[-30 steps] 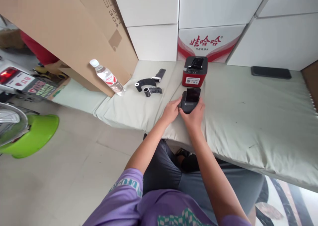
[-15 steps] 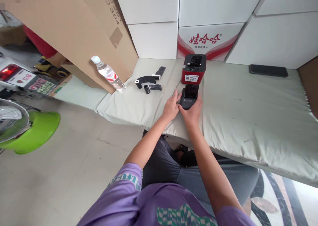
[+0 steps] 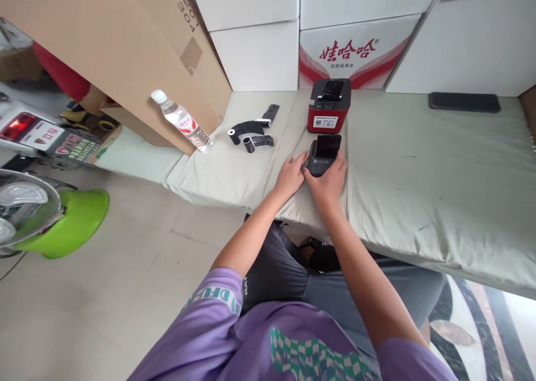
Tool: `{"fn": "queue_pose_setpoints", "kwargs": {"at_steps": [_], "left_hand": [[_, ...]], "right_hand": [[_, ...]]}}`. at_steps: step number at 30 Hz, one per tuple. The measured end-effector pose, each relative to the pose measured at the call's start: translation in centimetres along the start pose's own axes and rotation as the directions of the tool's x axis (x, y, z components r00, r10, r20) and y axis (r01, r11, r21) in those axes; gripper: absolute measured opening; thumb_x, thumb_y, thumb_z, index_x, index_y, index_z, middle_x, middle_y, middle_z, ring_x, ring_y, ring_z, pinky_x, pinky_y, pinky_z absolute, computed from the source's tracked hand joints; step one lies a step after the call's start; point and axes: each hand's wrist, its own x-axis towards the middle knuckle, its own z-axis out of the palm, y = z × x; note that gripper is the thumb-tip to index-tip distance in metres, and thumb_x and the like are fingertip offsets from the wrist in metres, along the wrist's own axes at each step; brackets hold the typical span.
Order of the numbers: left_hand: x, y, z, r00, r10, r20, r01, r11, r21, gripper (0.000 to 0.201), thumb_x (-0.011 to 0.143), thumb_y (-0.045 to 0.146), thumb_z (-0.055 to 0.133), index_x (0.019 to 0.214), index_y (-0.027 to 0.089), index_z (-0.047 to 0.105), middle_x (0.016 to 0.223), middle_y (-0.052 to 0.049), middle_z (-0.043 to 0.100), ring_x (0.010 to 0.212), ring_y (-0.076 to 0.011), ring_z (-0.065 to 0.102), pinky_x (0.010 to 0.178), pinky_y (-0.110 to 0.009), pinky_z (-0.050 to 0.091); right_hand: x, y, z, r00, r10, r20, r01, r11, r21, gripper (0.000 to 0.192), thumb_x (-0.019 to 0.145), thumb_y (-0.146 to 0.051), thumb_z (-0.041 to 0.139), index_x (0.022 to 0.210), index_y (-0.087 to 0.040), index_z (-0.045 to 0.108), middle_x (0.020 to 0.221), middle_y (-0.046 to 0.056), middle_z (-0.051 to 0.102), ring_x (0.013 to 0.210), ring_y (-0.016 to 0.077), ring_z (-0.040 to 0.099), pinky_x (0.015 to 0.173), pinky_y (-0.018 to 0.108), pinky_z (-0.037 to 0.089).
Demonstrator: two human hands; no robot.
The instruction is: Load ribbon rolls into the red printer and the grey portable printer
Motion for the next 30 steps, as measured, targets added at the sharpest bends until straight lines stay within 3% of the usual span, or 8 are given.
{"fn": "queue_pose_setpoints", "kwargs": {"at_steps": [4, 8, 14, 18, 23, 30], "left_hand": [[-0.2, 1.0, -0.3, 1.0, 0.006, 0.015, -0.009, 0.987, 0.163, 0.068, 0.09, 0.002, 0.046, 0.156, 0.016, 0.056, 0.159, -0.012, 0.061, 0.148, -0.0302, 0.06, 0.139, -0.056, 0.02], [-0.6, 2.1, -0.9, 0.998, 0.023, 0.051, -0.04, 0.938, 0.344, 0.064, 0.094, 0.003, 0.044, 0.157, 0.01, 0.053, 0.158, -0.016, 0.062, 0.146, -0.0296, 0.06, 0.137, -0.053, 0.025], [-0.5, 2.3, -1.3, 0.99, 0.099, 0.097, -0.135, 0.845, 0.517, 0.06, 0.098, 0.006, 0.047, 0.157, 0.008, 0.051, 0.147, -0.017, 0.07, 0.141, -0.0273, 0.06, 0.134, -0.045, 0.03], [-0.4, 2.0, -0.9, 0.993, 0.089, 0.072, -0.114, 0.834, 0.54, 0.058, 0.1, 0.01, 0.049, 0.158, 0.012, 0.052, 0.137, -0.017, 0.073, 0.136, -0.0274, 0.061, 0.124, -0.041, 0.041], [-0.6, 1.5, -0.4, 0.996, 0.078, 0.03, -0.083, 0.854, 0.513, 0.059, 0.101, 0.012, 0.046, 0.161, 0.014, 0.049, 0.134, -0.017, 0.073, 0.133, -0.0273, 0.061, 0.12, -0.042, 0.044], [-0.2, 1.0, -0.7, 1.0, 0.007, 0.028, -0.017, 0.929, 0.37, 0.066, 0.098, 0.005, 0.038, 0.161, 0.017, 0.05, 0.149, -0.013, 0.069, 0.134, -0.0261, 0.06, 0.124, -0.045, 0.04]], "right_hand": [[0.0, 0.0, 0.1, 1.0, -0.015, -0.017, 0.014, 1.0, -0.023, 0.109, 0.071, -0.034, 0.082, 0.162, -0.011, 0.028, 0.159, 0.029, 0.043, 0.154, 0.0439, 0.042, 0.13, 0.064, 0.034], [-0.1, -0.5, -0.1, 1.0, 0.01, -0.015, -0.011, 0.994, -0.104, 0.112, 0.072, -0.032, 0.082, 0.164, -0.007, 0.025, 0.159, 0.03, 0.043, 0.153, 0.0423, 0.044, 0.129, 0.059, 0.037], [-0.1, -1.2, -0.3, 0.999, 0.035, 0.01, -0.032, 0.976, -0.214, 0.123, 0.075, -0.032, 0.081, 0.17, -0.003, 0.008, 0.162, 0.033, 0.042, 0.152, 0.0416, 0.046, 0.125, 0.054, 0.042], [-0.1, -0.9, -0.1, 1.0, 0.011, -0.01, -0.013, 0.974, -0.224, 0.125, 0.076, -0.032, 0.081, 0.171, -0.004, 0.004, 0.165, 0.031, 0.041, 0.155, 0.0405, 0.043, 0.126, 0.054, 0.041], [-0.1, -0.6, 0.1, 1.0, -0.001, -0.025, -0.005, 0.978, -0.208, 0.125, 0.074, -0.034, 0.083, 0.17, -0.003, 0.009, 0.164, 0.031, 0.042, 0.153, 0.0402, 0.047, 0.127, 0.053, 0.041], [0.0, -0.2, 0.0, 1.0, 0.001, -0.013, -0.002, 0.992, -0.126, 0.127, 0.072, -0.033, 0.083, 0.171, -0.007, 0.007, 0.168, 0.03, 0.039, 0.158, 0.0384, 0.043, 0.129, 0.053, 0.038]]}}
